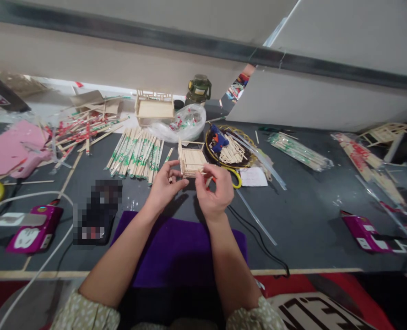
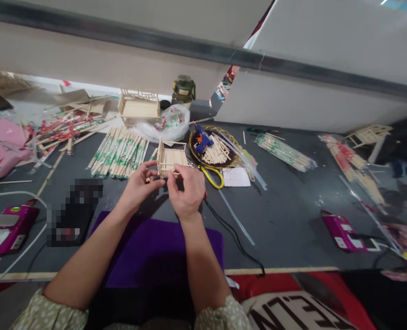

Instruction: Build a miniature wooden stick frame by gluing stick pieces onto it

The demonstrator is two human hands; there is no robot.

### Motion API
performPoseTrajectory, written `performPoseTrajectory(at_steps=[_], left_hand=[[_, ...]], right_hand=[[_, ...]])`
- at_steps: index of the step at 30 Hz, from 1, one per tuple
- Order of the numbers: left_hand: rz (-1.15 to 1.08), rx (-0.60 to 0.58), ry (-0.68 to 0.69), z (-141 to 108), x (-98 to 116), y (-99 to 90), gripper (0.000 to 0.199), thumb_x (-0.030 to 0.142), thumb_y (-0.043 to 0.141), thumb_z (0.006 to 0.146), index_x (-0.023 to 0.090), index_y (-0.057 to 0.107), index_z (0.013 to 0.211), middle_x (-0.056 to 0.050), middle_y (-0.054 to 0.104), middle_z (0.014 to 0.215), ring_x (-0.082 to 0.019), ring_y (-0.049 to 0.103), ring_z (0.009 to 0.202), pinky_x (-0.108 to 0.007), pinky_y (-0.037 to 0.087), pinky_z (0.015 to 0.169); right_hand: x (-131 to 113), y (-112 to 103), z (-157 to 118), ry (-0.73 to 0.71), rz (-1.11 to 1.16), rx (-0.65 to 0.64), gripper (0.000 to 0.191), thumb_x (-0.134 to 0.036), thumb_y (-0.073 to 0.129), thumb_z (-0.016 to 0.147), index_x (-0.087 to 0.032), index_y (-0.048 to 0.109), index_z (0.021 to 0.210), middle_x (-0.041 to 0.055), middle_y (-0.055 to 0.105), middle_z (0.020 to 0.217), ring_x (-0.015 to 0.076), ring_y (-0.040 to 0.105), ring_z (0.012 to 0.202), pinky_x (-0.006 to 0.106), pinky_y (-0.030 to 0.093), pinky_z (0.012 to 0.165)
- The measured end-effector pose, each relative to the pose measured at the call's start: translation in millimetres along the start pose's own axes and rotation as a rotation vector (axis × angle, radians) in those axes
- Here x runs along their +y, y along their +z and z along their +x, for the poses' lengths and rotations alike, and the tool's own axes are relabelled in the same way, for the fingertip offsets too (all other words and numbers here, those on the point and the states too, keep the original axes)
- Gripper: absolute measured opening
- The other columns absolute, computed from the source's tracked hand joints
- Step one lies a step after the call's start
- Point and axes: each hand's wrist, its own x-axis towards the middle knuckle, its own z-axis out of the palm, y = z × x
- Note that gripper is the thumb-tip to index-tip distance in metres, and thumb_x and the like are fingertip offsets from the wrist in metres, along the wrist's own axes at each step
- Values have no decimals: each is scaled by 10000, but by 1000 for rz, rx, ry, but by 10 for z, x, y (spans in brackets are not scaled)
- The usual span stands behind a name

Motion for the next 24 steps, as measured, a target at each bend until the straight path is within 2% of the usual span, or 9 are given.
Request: performPoseTrajectory(at_steps=[4, 7, 11, 15, 18, 24], left_hand=[[10, 11, -11, 2, 24, 7, 604, 99, 805, 632, 169, 568, 1183, 48, 614, 814, -58, 441, 586, -231, 377, 603], [-1, 14, -18, 12, 18, 9, 621, 97, 810, 630, 172, 562, 1195, 43, 616, 822, -59, 437, 586, -239, 384, 608], [-6, 7, -9, 20, 2, 6, 620, 124, 810, 630, 177, 561, 1195, 37, 611, 836, -62, 433, 589, -245, 381, 608], [-13, 1, -10, 8, 11, 5, 640, 155, 814, 624, 175, 549, 1206, 36, 605, 845, -66, 431, 596, -242, 362, 598], [5, 1, -4, -13, 33, 9, 641, 173, 804, 636, 169, 539, 1220, 42, 597, 849, -67, 436, 612, -240, 361, 610], [28, 9, -28, -38, 58, 22, 643, 167, 800, 640, 171, 529, 1223, 51, 586, 856, -60, 433, 617, -232, 364, 617]], right_hand=[[-87, -172, 143, 191, 101, 120, 135, -329, 612, 967, -264, 718, 1020, 33, 746, 925, 188, 700, 847, 372, 571, 836], [-144, -312, 360, 269, 167, 104, 162, -369, 629, 956, -258, 722, 1029, 29, 733, 968, 193, 700, 891, 391, 583, 863], [-167, -370, 523, 94, 146, -100, 143, -315, 609, 970, -262, 717, 1049, 28, 731, 997, 192, 689, 940, 382, 573, 874], [-118, -260, 430, -62, 95, -228, 124, -245, 614, 969, -247, 705, 1052, 28, 726, 942, 178, 675, 853, 349, 556, 798], [-41, -163, 325, -138, 36, -264, 50, -263, 679, 930, -236, 711, 957, 34, 676, 872, 194, 645, 831, 354, 531, 755], [62, -93, 291, -136, -20, -260, 54, -244, 713, 880, -235, 684, 925, 87, 638, 1109, 251, 621, 1049, 417, 509, 881]])
